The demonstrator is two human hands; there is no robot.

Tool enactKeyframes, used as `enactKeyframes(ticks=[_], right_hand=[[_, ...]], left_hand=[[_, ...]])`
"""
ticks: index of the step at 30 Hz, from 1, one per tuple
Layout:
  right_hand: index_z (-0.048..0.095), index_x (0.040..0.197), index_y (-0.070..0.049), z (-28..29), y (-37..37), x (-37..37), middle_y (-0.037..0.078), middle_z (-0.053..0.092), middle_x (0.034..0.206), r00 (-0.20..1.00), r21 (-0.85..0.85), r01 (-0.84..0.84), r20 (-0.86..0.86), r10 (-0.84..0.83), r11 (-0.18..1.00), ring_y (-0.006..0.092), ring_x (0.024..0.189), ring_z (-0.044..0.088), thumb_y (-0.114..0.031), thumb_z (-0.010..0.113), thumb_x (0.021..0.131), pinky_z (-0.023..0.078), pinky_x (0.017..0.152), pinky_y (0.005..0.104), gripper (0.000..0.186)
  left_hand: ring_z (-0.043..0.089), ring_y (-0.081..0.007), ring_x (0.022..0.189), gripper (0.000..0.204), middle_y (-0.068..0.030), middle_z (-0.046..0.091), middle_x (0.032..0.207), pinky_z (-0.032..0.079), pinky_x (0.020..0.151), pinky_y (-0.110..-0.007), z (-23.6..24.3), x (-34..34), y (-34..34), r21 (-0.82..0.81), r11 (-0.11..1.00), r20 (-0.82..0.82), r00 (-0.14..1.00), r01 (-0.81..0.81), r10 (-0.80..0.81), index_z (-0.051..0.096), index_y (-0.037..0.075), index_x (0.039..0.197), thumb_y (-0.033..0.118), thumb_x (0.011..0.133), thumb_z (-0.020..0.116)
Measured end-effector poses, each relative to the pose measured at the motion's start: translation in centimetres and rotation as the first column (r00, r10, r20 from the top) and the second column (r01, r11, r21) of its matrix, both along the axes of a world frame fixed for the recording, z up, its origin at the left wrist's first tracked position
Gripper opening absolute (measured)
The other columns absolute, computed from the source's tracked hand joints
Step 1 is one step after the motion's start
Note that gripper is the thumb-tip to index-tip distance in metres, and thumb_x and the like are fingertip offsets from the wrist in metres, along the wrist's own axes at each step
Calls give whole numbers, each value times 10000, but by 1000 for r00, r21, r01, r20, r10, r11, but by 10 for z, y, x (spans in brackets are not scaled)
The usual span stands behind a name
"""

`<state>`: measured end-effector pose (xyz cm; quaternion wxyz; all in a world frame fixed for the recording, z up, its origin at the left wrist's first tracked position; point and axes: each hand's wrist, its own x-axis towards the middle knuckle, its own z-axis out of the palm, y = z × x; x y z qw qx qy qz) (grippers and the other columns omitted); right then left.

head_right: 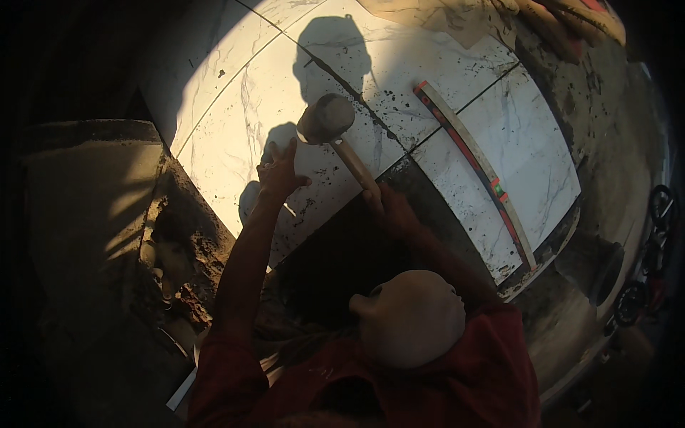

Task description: The person spreads mortar on a floor surface with a trowel, applies mortar to the underside of a white tile, positions the tile onto the surface, and taps it with a mallet.

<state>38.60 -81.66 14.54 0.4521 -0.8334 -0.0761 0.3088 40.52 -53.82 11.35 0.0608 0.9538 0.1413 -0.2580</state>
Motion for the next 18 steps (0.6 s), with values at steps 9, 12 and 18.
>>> enactKeyframes(ticks=[9,12,18], right_hand=[[526,984,31,-18,58,53,265,623,771,998,-44,-34,55,37,998,428,790,639,-531,366,968,481,711,488,584],[527,982,30,-25,58,77,269,620,765,994,-159,-100,35,106,982,426,794,639,-542,356,967,477,721,489,597],[533,994,26,-32,35,33,255,611,755,994,-16,-91,55,92,996,399,758,635,-508,382,969,467,689,466,556]], left_hand=[[461,-411,1249,1188,-182,188,1535,311,1027,-537,-2,-6,2,57,997,43,998,-42,39,200,194,1481,549,544,838],[427,-403,1276,1197,-145,197,1539,311,1029,-546,1,-5,-1,55,998,28,999,-37,35,212,144,1474,545,538,842],[362,-373,1330,1100,-141,249,1521,339,1002,-568,3,-16,9,-8,1000,90,995,-30,31,268,157,1457,530,582,821]])
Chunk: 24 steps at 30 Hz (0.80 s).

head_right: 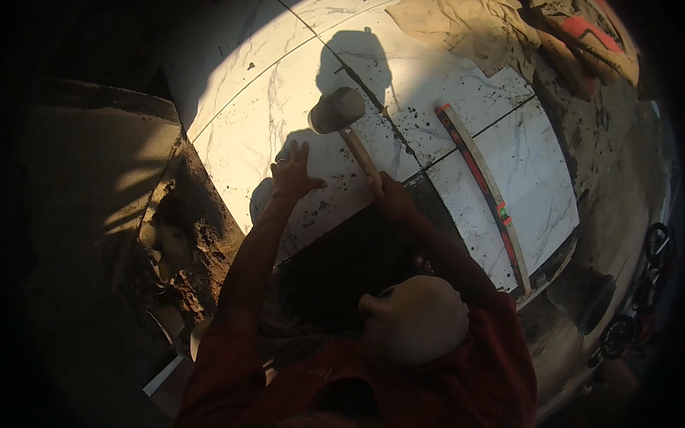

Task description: The person spreads mortar on a floor surface with a trowel, applies mortar to the underside of a white tile, positions the tile onto the surface, and taps it with a mallet.

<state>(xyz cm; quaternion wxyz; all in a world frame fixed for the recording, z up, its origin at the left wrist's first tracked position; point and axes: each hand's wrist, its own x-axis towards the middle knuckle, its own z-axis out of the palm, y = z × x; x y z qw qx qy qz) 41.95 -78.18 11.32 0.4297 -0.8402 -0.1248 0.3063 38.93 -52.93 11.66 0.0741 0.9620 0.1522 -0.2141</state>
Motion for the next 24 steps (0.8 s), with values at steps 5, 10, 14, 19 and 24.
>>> enactKeyframes(ticks=[5,10,14,19,24], right_hand=[[549,983,24,15,-20,-35,259,616,786,1000,47,25,-7,-24,999,413,779,636,-475,431,957,471,667,460,514],[549,965,19,1,-38,-53,261,625,790,992,-33,-123,12,123,992,432,812,633,-439,462,951,474,648,460,467],[553,957,0,19,-27,-48,250,633,791,979,-72,-206,-11,205,976,445,790,629,-433,487,939,478,637,479,438],[546,981,-23,-9,-37,-54,238,625,760,944,-178,-297,90,316,938,446,750,622,-394,521,931,476,628,503,375],[503,938,-43,25,-16,-59,224,610,722,892,-68,-388,222,393,919,435,721,619,-364,570,912,476,624,500,329]], left_hand=[[384,-328,1326,960,8,253,1542,317,1040,-529,-7,-6,48,6,982,-41,981,188,-187,292,259,1453,385,660,818],[366,-331,1343,982,58,244,1544,274,1069,-551,-13,-4,58,-5,971,-20,971,238,-238,252,288,1464,347,665,819],[324,-308,1375,1009,81,207,1555,216,1103,-556,-6,-1,56,6,972,-93,968,235,-234,210,291,1483,390,676,808],[335,-316,1369,932,64,244,1542,242,1086,-553,-8,0,53,-2,972,-46,971,233,-233,222,277,1481,396,730,760],[457,-299,1281,794,-36,435,1443,379,1020,-446,-37,-6,96,-31,922,210,905,385,-371,250,251,1472,244,814,695]])
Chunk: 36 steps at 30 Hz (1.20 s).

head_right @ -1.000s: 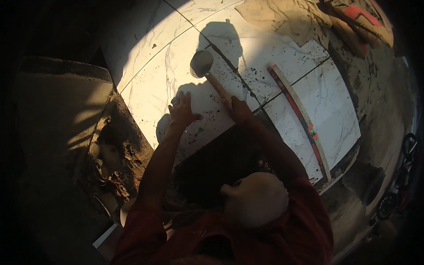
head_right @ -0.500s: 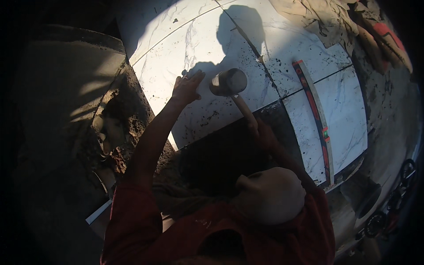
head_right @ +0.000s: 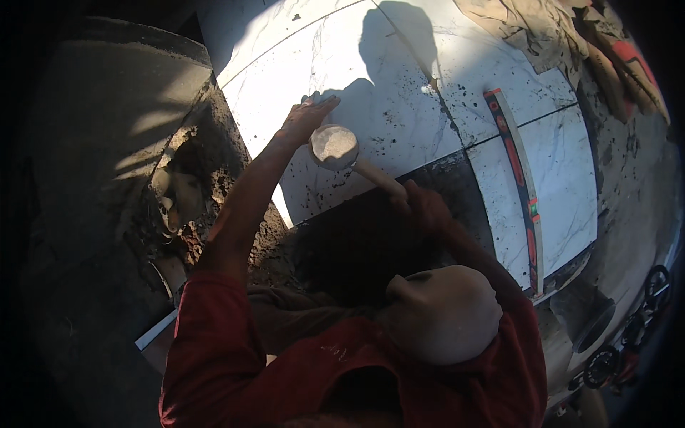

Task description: The person spreads mortar on a floor surface with a trowel, applies mortar to the underside of a white tile, positions the tile onto the surface, and taps it with a mallet.

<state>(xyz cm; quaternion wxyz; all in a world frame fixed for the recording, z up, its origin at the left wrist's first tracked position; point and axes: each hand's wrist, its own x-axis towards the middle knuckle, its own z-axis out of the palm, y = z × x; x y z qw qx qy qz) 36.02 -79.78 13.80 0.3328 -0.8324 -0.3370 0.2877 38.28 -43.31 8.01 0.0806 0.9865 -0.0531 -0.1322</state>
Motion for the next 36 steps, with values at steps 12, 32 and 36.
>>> enactKeyframes(ticks=[12,32,36], right_hand=[[486,919,-49,-27,14,-5,191,591,673,998,-102,29,-52,-34,994,421,639,605,-287,615,900,456,532,472,271],[444,875,-41,-24,31,-9,235,585,683,995,-57,-39,86,44,998,467,688,589,-379,581,905,454,575,510,366],[447,884,-44,-31,37,-6,238,592,694,996,-164,-63,55,73,984,463,692,595,-371,577,908,452,569,509,353]], left_hand=[[320,-272,1377,652,-80,266,1530,256,1139,-429,51,-72,64,176,981,-325,946,85,-24,277,164,1468,186,895,587],[167,-236,1440,653,-26,132,1576,132,1158,-514,41,-146,64,25,939,-377,867,-343,327,241,198,1491,310,887,462],[171,-237,1439,577,-19,149,1573,105,1159,-518,37,-154,65,41,946,-328,890,-321,316,295,234,1473,255,914,434]])
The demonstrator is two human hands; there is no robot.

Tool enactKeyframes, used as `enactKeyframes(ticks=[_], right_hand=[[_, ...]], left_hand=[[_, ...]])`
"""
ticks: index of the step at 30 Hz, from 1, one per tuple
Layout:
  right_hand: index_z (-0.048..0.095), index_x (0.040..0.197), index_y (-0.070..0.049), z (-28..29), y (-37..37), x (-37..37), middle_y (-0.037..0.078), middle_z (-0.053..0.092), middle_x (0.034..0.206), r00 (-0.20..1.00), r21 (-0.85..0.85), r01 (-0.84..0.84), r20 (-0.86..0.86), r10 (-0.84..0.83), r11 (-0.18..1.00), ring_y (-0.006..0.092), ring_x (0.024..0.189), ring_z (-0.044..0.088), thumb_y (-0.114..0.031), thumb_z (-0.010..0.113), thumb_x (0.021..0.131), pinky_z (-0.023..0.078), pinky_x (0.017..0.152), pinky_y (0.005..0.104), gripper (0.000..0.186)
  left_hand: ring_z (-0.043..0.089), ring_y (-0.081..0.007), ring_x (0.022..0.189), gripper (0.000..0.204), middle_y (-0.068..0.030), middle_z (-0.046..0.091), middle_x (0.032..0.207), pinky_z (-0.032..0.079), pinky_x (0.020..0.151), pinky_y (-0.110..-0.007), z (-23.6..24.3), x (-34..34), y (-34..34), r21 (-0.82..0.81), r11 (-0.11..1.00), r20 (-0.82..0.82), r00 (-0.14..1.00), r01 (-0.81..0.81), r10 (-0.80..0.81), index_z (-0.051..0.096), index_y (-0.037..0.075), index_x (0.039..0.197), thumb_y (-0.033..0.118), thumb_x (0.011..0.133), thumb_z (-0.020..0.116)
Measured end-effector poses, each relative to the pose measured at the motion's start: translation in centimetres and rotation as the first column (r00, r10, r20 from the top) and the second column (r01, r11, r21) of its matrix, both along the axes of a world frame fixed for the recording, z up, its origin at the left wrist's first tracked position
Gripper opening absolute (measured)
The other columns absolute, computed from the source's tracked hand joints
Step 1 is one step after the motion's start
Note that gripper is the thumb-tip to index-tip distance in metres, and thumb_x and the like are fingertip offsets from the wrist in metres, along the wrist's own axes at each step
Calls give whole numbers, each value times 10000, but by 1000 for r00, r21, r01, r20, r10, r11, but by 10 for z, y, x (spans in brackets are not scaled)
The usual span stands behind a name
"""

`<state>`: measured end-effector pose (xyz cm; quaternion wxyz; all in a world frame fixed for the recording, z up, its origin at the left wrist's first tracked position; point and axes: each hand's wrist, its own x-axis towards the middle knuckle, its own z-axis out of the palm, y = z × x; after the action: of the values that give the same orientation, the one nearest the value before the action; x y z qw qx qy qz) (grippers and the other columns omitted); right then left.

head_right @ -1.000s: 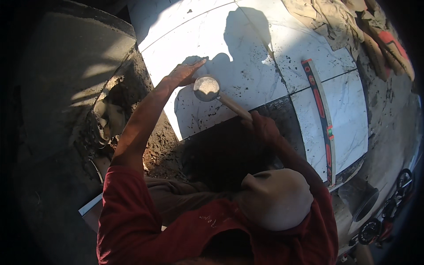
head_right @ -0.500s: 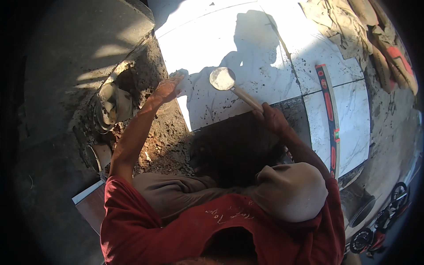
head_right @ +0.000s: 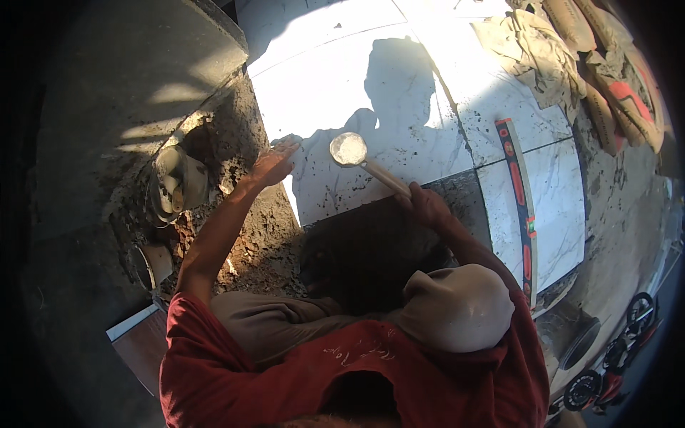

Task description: The person spreads mortar on a floor surface with a trowel, applies mortar to the underside of a white tile, positions the tile onto the surface, and taps it with a mallet.

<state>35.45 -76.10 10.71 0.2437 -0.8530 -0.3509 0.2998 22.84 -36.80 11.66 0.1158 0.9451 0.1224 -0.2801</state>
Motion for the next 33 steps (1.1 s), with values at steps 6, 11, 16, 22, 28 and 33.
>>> enactKeyframes(ticks=[6,11,16,22,28,33], right_hand=[[473,910,-33,-6,26,-13,218,581,666,997,61,-71,4,71,996,441,654,599,-316,574,918,441,551,482,301],[474,908,-39,-2,14,-13,211,569,639,999,154,-27,31,22,988,427,646,604,-309,588,913,439,530,484,293],[469,898,-52,1,19,-6,237,606,739,998,38,-67,-11,68,997,462,745,601,-359,600,895,467,606,499,334],[470,895,-48,2,17,-9,228,609,731,997,-18,-72,-11,72,997,460,744,603,-356,596,898,465,610,511,332],[494,927,-40,4,20,-6,223,620,754,997,-28,-71,-7,71,997,449,761,612,-355,581,909,464,620,507,328],[502,952,-48,13,31,-18,219,619,756,995,127,-93,-16,96,988,442,749,613,-379,569,914,464,608,501,340]], left_hand=[[173,-224,1439,556,-22,169,1568,100,1159,-521,-65,-56,76,-320,938,254,942,-132,220,286,238,1476,237,928,380],[248,-212,1415,546,5,245,1549,160,1120,-561,-73,-36,61,-4,999,265,964,-35,35,293,267,1472,275,929,347],[326,-142,1363,554,42,284,1533,216,1088,-506,-110,-51,90,515,857,467,849,-32,-249,307,281,1466,329,916,353],[399,-148,1315,526,-28,345,1497,391,1014,-395,-115,-59,86,631,776,527,728,10,-439,374,153,1419,328,927,429],[492,-164,1218,447,-85,510,1336,470,939,-341,-105,-38,68,623,772,561,614,128,-555,492,5,1281,284,933,462],[416,-159,1302,489,-57,458,1407,356,1043,-383,-110,-63,101,976,202,90,684,85,-724,440,112,1376,314,930,437]])
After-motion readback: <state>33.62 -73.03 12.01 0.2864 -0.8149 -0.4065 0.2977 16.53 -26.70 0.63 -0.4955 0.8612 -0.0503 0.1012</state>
